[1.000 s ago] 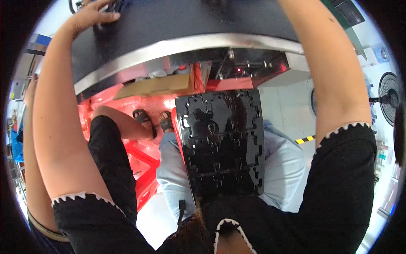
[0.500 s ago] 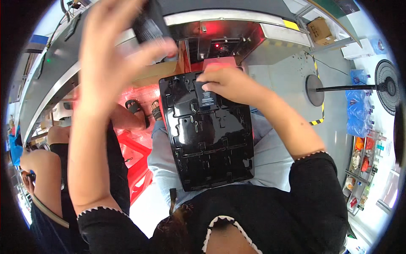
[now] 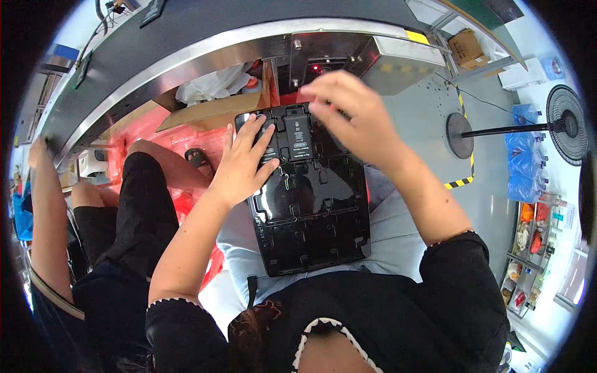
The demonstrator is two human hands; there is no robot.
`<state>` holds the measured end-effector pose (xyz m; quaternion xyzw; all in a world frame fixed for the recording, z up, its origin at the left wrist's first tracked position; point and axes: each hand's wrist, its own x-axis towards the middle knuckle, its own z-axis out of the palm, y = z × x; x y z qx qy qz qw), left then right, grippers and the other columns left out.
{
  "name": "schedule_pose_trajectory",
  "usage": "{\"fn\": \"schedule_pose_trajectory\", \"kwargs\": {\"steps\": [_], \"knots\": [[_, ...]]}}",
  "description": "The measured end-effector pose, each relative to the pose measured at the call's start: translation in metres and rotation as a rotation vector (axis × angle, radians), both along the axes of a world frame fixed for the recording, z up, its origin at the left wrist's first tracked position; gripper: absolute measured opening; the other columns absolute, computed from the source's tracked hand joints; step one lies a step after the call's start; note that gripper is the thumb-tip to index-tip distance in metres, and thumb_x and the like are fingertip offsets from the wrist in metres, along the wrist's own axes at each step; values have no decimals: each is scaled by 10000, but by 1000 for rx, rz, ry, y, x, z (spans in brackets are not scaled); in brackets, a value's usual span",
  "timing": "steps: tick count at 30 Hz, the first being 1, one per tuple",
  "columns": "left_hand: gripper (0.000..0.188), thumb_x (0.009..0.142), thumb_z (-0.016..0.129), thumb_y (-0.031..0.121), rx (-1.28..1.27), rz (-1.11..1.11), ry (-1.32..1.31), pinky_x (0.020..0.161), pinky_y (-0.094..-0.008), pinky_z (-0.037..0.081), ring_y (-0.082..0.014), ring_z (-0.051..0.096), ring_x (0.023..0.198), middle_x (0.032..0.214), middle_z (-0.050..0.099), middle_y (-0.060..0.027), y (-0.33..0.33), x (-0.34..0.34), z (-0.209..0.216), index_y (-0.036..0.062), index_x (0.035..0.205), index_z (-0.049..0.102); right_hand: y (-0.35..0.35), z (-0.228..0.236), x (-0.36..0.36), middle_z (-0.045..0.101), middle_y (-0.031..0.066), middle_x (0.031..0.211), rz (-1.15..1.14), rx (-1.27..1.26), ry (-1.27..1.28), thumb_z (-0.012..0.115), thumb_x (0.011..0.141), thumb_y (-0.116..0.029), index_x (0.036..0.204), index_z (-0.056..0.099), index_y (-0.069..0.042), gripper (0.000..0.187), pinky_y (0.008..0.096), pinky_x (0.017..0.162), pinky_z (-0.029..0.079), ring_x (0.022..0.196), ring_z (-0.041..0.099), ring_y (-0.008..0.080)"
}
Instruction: The person sits on a red stool and repeatedly picks up small black battery modules from a blue bin. They place the modules into a black plastic tray held on their lap, arranging them into a grid pattern. The person continues this repetitive process of picking and placing until the tray is filled.
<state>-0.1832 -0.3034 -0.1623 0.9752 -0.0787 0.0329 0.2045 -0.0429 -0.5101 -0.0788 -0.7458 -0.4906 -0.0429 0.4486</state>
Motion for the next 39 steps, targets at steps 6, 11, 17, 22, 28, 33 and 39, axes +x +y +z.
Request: {"fn": "schedule_pose_trajectory", "kwargs": {"steps": [6, 11, 17, 22, 28, 33, 39], "knots": [[527, 876, 637, 167, -151, 46, -58, 1157, -575, 207, -396, 283, 1426, 1489, 359, -200, -1, -4, 7, 46, 1367, 489, 70, 71, 53, 638, 119, 941, 2, 241, -182, 632, 858, -74, 1035, 666, 21, 204, 331, 804, 506, 868, 634, 243], [343, 831, 627, 4, -205, 111, -553, 1063, -460, 375, -350, 515, 1231, 1295, 568, -156, 28, 20, 92, 52, 1171, 644, 182, 83, 118, 631, 193, 1191, -170, 132, -326, 698, 818, -205, 1169, 639, 23, 422, 401, 950, 474, 1103, 605, 320], [414, 859, 649, 147, 213, 345, -967, 1072, -397, 363, -299, 505, 1250, 1309, 581, -145, 157, 75, 154, 103, 1270, 619, 234, 121, 188, 651, 221, 1198, -7, -852, -259, 788, 732, -330, 1174, 653, 26, 583, 422, 957, 476, 1102, 618, 361], [664, 866, 612, 266, 319, 369, -626, 1169, -414, 223, -327, 280, 1442, 1537, 347, -162, 344, 138, 125, 193, 1491, 400, 199, 120, 190, 724, 145, 901, -46, -277, -482, 763, 742, -196, 1052, 709, 3, 372, 372, 749, 523, 790, 679, 265], [839, 785, 723, 166, -252, 416, 308, 1033, -382, 398, -257, 531, 1214, 1332, 564, -148, 274, 170, 172, 129, 1511, 303, 69, 117, 49, 683, 110, 960, 39, -152, -167, 666, 870, -125, 1060, 692, 16, 238, 308, 739, 515, 856, 654, 183], [789, 774, 735, 156, -14, 438, 342, 1048, -401, 387, -292, 517, 1226, 1341, 552, -162, 212, 180, 209, 99, 1476, 381, -7, 38, 24, 665, 100, 953, 171, -341, 257, 676, 845, -102, 1071, 697, -67, 229, 351, 836, 500, 942, 642, 252], [762, 789, 713, 482, 292, 235, -140, 1094, -422, 352, -333, 480, 1315, 1382, 517, -236, 279, 193, 150, 186, 1450, 478, -36, -73, 13, 570, 106, 1252, -130, -402, -214, 680, 843, -133, 1201, 631, -91, 363, 442, 979, 435, 1182, 531, 327]]}}
